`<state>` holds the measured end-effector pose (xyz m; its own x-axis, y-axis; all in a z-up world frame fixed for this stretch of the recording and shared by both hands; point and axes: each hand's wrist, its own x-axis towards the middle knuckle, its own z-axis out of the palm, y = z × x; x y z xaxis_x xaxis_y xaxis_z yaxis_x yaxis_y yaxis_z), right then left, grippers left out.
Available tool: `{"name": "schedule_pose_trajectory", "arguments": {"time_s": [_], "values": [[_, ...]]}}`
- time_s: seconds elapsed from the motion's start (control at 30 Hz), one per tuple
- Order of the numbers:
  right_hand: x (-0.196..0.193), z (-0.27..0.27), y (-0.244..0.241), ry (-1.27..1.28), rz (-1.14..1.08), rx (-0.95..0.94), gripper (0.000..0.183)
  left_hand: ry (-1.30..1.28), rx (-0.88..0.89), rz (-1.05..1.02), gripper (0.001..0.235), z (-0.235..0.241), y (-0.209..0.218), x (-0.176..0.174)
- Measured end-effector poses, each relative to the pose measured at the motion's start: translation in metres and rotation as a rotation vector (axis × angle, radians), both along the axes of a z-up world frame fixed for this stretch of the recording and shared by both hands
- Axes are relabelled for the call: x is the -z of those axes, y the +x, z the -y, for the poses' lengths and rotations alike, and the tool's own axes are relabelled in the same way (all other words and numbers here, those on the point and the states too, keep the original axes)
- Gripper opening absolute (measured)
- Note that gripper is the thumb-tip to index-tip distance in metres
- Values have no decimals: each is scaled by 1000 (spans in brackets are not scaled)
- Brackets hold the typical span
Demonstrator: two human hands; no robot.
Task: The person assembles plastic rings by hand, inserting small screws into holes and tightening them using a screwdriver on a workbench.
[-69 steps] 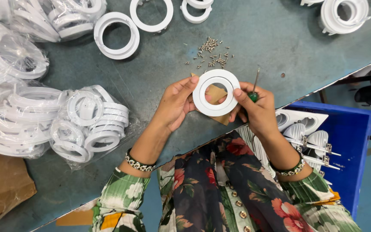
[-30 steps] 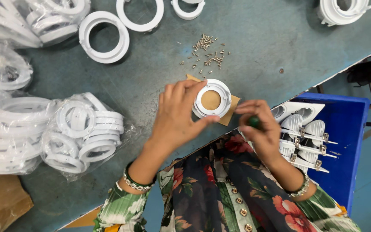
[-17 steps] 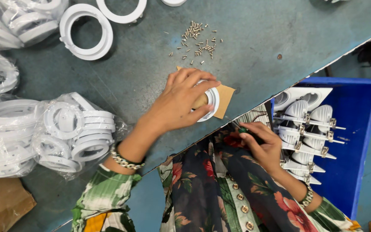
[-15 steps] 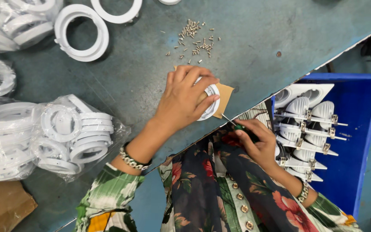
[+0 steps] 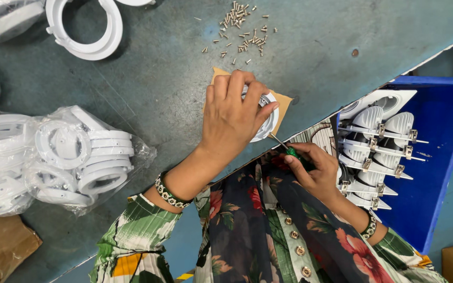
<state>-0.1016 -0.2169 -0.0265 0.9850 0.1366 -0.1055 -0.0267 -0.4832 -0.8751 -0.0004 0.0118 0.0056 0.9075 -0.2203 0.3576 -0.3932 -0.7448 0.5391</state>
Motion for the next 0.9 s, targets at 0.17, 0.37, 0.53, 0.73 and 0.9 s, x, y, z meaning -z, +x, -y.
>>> {"name": "schedule_pose_trajectory", "arguments": {"time_s": [0.17, 0.37, 0.53, 0.73, 0.9], "values": [[2, 4, 0, -6, -11, -12, 22, 0, -12, 6, 31, 0, 0, 1], [12, 6, -8, 240, -177, 15, 25, 25, -13, 5, 33, 0, 0, 2], [19, 13, -11, 420, -475, 119, 31, 21, -8, 13, 33, 0, 1, 2], [33, 28, 6, 756, -854, 25, 44, 12, 5, 3, 33, -1, 1, 1], [41, 35, 7, 1016, -1051, -20, 48, 29, 4, 8, 33, -1, 1, 2]]}}
